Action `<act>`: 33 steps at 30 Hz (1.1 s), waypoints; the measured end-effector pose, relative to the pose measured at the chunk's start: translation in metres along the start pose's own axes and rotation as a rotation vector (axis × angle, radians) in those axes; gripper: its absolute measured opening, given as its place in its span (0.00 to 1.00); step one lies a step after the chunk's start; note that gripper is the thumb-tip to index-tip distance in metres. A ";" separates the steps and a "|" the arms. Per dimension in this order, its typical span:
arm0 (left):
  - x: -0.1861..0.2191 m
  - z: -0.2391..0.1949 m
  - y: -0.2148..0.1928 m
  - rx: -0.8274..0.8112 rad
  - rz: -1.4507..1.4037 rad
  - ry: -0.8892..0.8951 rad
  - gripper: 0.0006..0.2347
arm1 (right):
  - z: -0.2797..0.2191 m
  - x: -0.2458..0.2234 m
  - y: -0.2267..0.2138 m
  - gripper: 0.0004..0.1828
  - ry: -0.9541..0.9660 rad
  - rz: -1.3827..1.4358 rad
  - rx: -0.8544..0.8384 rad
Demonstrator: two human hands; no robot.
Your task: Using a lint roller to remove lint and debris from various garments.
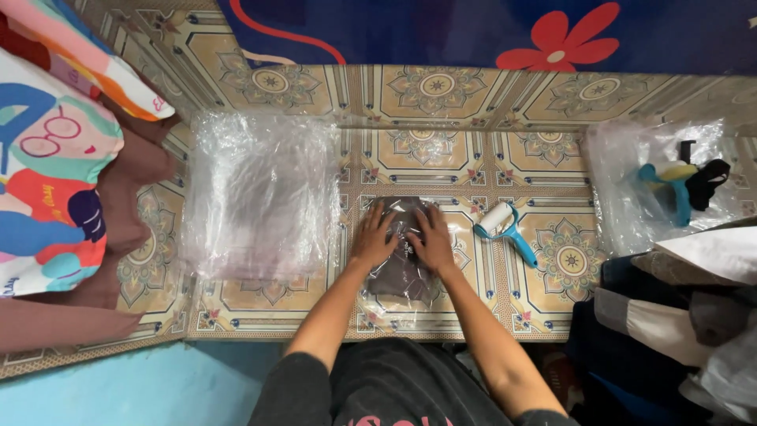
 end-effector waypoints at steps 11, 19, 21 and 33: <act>-0.010 -0.084 0.013 -0.100 -0.501 -0.607 0.42 | -0.082 0.008 0.002 0.48 0.595 0.524 0.023; 0.018 -0.089 -0.033 0.000 -0.633 -0.454 0.31 | -0.099 -0.016 -0.037 0.28 0.509 0.643 0.382; 0.046 -0.102 -0.064 -0.092 -0.728 -0.413 0.37 | -0.113 -0.026 -0.056 0.27 0.460 0.637 0.530; 0.147 -0.124 -0.057 -0.253 -0.933 -0.019 0.28 | -0.244 -0.028 -0.149 0.27 0.688 0.550 0.874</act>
Point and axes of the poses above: each hand's wrist, its own z-axis towards the middle knuckle, its own y-axis out of the palm, x = y × z, the point moved 6 cm from there along z, towards the middle knuckle, and after that the axes turned 6 degrees about x, right-handed, at the moved point
